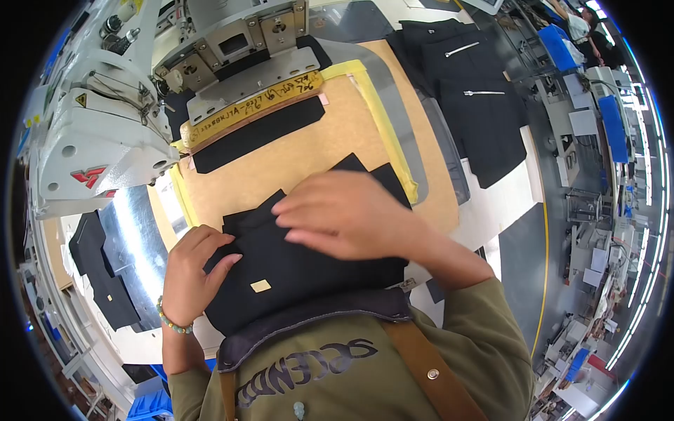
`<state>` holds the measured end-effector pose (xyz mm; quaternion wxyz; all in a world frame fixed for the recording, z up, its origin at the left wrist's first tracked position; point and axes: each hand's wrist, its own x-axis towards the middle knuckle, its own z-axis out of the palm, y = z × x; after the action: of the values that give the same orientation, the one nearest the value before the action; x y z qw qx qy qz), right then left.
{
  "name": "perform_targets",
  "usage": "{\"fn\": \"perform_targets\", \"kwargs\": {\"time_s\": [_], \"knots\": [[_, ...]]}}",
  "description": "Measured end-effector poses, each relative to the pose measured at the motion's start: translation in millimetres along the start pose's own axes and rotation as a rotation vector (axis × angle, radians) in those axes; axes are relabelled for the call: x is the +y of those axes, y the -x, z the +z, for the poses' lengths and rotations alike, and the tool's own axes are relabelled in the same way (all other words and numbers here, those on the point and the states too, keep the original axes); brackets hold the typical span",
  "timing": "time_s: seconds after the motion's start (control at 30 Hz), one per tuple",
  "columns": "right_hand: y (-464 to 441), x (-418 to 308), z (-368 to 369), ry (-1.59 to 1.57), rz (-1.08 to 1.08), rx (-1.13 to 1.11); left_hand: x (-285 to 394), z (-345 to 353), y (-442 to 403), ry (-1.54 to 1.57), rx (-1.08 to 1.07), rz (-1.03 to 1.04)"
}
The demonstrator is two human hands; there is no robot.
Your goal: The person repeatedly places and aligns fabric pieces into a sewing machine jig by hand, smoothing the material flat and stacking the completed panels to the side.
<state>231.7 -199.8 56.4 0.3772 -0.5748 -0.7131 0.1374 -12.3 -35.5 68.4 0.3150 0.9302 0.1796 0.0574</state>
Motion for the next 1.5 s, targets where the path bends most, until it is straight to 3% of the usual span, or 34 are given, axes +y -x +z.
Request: {"fn": "perform_targets", "kwargs": {"time_s": [0.13, 0.23, 0.37, 0.43, 0.57, 0.7, 0.8, 0.9, 1.5], "knots": [[-3.5, -15.4, 26.1, 0.092, 0.004, -0.075, 0.1, 8.7, 4.9, 0.049, 0.042, -0.071], [0.8, -14.8, 36.5, 0.063, 0.007, -0.047, 4.6, 6.0, 9.8, 0.078, 0.168, 0.041], [3.8, -10.5, 44.2, 0.038, -0.103, 0.049, 21.2, -7.3, 17.4, 0.087, 0.183, 0.146], [-5.7, -32.6, 17.3, -0.048, -0.055, -0.092, 27.0, -15.9, 21.0, 0.125, 0.122, 0.211], [-13.7, -45.9, 1.1, -0.346, 0.065, -0.02, 28.6, -25.9, 19.7, 0.121, 0.114, 0.217], [-18.9, -0.1, -8.3, 0.169, 0.185, 0.135, -2.7, -2.1, -8.6, -0.163, 0.269, 0.106], [-17.1, 50.0, -4.5, 0.521, 0.144, 0.149, -43.1, 31.8, -28.4, -0.385, 0.305, 0.19], [0.3, 75.9, -3.3, 0.564, 0.218, 0.0, -58.7, 46.2, -36.2, -0.406, 0.253, 0.158], [8.0, 81.7, 3.5, 0.643, 0.231, -0.075, -53.5, 45.0, -37.1, -0.425, 0.281, 0.114]]}}
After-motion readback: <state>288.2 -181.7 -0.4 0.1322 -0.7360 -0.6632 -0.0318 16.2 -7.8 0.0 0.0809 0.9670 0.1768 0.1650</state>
